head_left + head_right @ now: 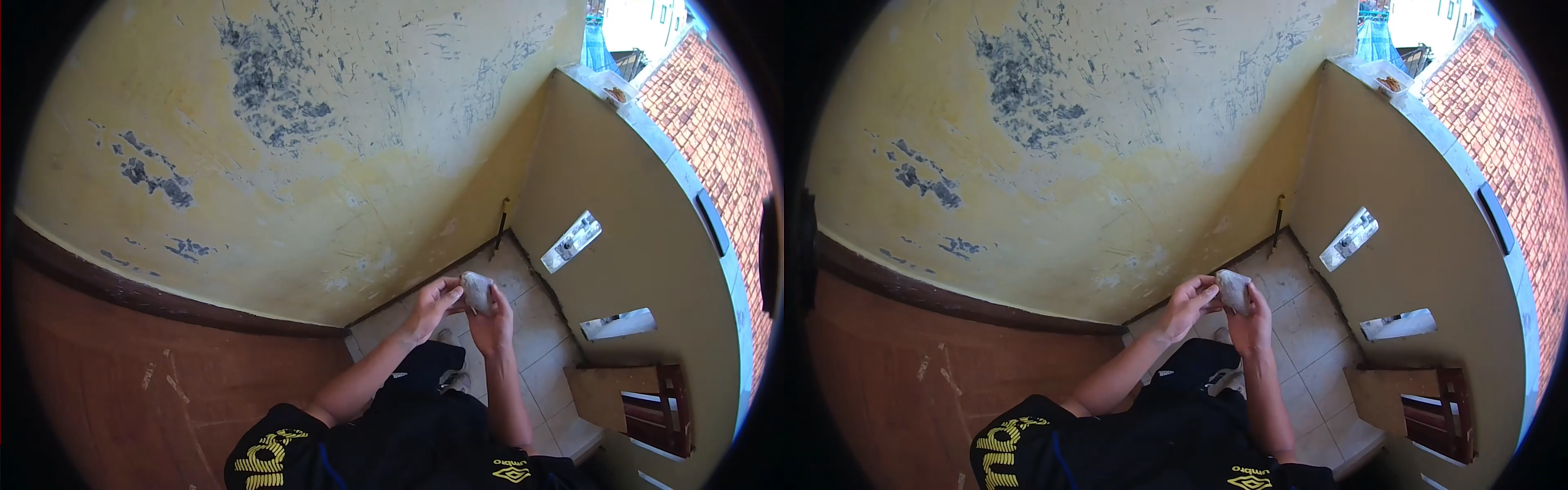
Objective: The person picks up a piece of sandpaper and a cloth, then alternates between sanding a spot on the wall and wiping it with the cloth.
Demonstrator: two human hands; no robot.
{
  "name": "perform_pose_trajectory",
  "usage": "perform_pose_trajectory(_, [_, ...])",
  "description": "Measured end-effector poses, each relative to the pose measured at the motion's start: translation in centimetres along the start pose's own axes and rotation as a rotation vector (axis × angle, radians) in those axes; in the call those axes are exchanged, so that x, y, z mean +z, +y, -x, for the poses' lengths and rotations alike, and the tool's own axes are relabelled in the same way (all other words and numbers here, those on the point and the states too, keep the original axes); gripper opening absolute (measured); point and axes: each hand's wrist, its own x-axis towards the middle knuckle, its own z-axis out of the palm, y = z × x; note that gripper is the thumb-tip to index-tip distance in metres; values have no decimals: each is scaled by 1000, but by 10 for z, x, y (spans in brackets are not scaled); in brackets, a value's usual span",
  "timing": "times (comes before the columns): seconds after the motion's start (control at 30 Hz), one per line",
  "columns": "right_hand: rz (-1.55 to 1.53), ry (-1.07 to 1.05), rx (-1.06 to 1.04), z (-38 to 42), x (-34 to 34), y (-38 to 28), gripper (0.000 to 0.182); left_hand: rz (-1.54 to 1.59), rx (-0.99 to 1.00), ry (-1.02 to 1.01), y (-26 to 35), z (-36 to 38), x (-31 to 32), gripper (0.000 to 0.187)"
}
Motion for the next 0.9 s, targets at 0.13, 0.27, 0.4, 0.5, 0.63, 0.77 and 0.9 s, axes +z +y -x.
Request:
perform_pose_trajectory(0.13, [-248,14,-40,50,-15,3,45,-86,43,21,-26,8,29,24])
perform_pose_trajectory(0.27, [-196,-42,-146,60,-23,16,47,-282,210,54,-32,16,34,19])
perform_pose_trajectory(0.4, [-88,-177,-170,43,-7,34,49,-472,404,29,-1,17,2,15])
perform_pose_trajectory(0.5, [103,-199,-157,27,34,47,50,-560,522,-18,31,12,-40,15])
perform_pose_trajectory(0.63, [43,-218,-75,-3,60,96,49,-595,498,-61,61,22,-108,18])
perform_pose_trajectory(0.77, [173,-105,-144,-33,81,139,42,-467,342,-21,103,37,-151,27])
perform_pose_trajectory(0.9, [316,191,-289,-70,109,160,38,-692,462,-25,182,46,-187,23])
